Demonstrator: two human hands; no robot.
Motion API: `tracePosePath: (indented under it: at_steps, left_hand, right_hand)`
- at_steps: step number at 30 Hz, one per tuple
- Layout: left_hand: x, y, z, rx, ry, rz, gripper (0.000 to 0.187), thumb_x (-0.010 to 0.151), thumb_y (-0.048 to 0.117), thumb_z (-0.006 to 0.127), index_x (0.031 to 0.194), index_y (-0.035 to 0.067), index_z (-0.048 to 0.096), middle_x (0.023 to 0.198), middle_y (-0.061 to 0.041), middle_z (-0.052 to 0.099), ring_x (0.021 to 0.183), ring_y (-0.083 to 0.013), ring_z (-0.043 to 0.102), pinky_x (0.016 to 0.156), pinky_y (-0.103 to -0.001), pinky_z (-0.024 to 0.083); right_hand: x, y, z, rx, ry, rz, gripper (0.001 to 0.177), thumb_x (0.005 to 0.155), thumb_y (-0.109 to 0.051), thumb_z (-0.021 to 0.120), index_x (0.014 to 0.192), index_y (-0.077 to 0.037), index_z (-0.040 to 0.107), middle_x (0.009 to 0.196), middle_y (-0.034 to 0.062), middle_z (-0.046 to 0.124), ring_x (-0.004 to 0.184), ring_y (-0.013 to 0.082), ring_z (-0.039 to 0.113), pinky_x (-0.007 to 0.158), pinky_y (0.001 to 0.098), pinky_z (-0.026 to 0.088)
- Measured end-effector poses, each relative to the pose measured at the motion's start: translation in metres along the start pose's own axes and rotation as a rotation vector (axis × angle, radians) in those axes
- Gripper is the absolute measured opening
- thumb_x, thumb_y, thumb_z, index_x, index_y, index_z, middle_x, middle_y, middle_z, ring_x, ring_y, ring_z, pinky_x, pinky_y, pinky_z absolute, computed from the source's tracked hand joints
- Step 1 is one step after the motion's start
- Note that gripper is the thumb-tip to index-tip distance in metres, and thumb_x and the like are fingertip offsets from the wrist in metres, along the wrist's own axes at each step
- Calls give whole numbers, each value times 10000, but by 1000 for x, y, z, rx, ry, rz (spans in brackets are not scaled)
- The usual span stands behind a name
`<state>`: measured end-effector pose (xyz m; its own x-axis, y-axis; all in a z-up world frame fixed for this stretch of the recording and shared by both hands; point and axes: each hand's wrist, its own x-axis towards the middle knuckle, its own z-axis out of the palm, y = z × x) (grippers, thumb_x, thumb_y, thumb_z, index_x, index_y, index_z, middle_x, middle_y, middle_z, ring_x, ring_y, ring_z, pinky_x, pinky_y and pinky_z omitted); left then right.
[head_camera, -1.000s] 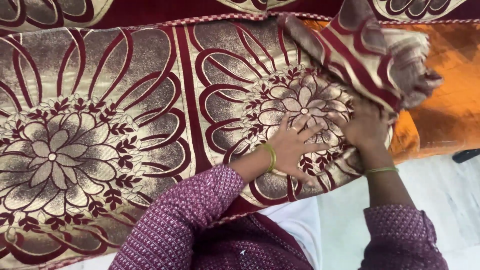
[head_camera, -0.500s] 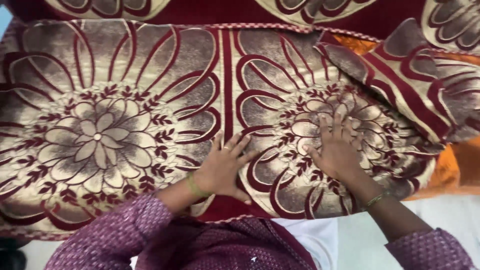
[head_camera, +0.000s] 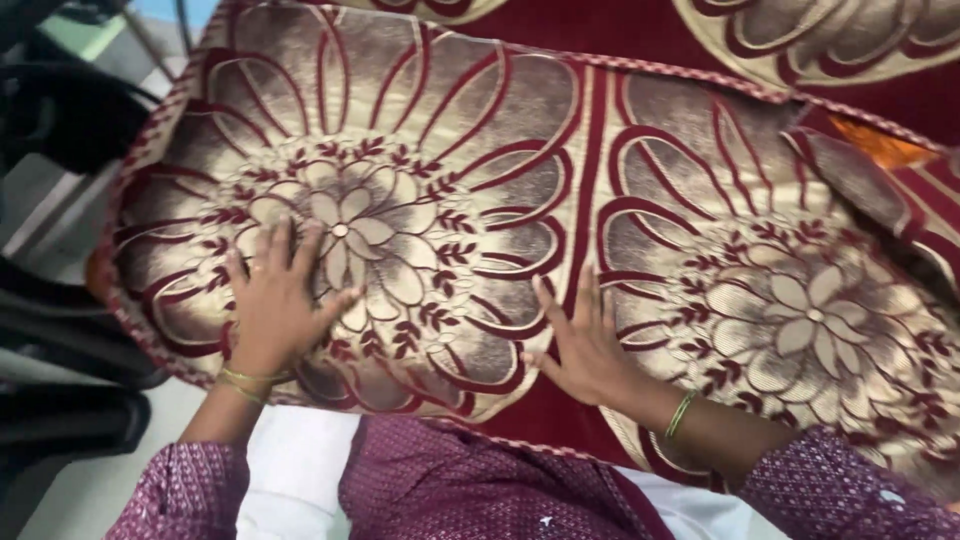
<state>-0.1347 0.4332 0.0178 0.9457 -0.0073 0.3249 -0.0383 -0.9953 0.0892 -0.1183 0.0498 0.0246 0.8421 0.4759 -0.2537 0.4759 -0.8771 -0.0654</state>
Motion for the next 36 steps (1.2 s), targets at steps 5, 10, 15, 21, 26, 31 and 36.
tracePosePath:
  at_steps: [5, 10, 15, 21, 26, 31, 36]
  left_hand:
    - [24, -58, 11, -6, -83, -339, 814, 945, 722, 422, 1567, 203, 342, 1667, -207, 160, 1530, -424, 121, 1150, -727, 42]
    - [46, -101, 11, 25, 238, -570, 865, 1045, 495, 559, 1649, -32, 235, 1638, -406, 81, 1511, -542, 128, 1130, -726, 163]
    - [55, -116, 15, 157, 409, -678, 759, 905, 220, 748, 1525, -87, 435, 1516, -445, 292, 1367, -553, 337, 1015, -669, 322]
    - [91, -172, 35, 268, 392, -652, 315, 836, -10, 685, 1151, -24, 669, 1391, -282, 560, 1203, -420, 565, 1005, -562, 414]
    - [117, -210, 37, 490, 319, -529, 432, 799, 219, 759, 1164, 0, 683, 1161, -229, 604, 1012, -381, 591, 818, -493, 423]
    - [118, -232, 58, 512, 233, -613, 362, 929, 299, 717, 1178, 42, 660, 1156, -197, 611, 1030, -339, 592, 874, -476, 390]
    - [94, -272, 82, 531, 270, -540, 421, 1009, 394, 668, 1191, 19, 610, 1126, -171, 629, 1017, -366, 605, 945, -542, 373]
  right_hand:
    - [34, -25, -49, -82, -66, 84, 1010, 852, -825, 345, 1601, -287, -69, 1620, 224, -207, 1511, 386, -157, 1183, 641, -15]
    - [57, -33, -65, -36, -102, 104, 1059, 748, -835, 454, 1596, -412, -19, 1644, 154, -207, 1486, 436, -161, 1175, 650, -16]
    - [64, -27, -58, -58, -67, 76, 1026, 766, -845, 444, 1596, -407, 28, 1650, 163, -191, 1482, 462, -151, 1162, 674, 0]
    - [69, -25, -55, -18, -35, 61, 969, 809, -827, 414, 1598, -405, 44, 1659, 139, -172, 1484, 463, -144, 1157, 694, 2]
    - [87, -42, -65, -2, 23, 34, 888, 867, -785, 364, 1601, -404, 39, 1668, 105, -151, 1483, 461, -126, 1156, 696, -2]
    - [90, -49, -69, -50, 37, 56, 841, 905, -761, 362, 1602, -407, 52, 1675, 90, -106, 1501, 460, -85, 1158, 692, 29]
    - [62, -28, -49, -33, 89, 72, 828, 931, -735, 364, 1606, -348, 82, 1688, 80, -59, 1535, 371, -42, 1194, 666, 53]
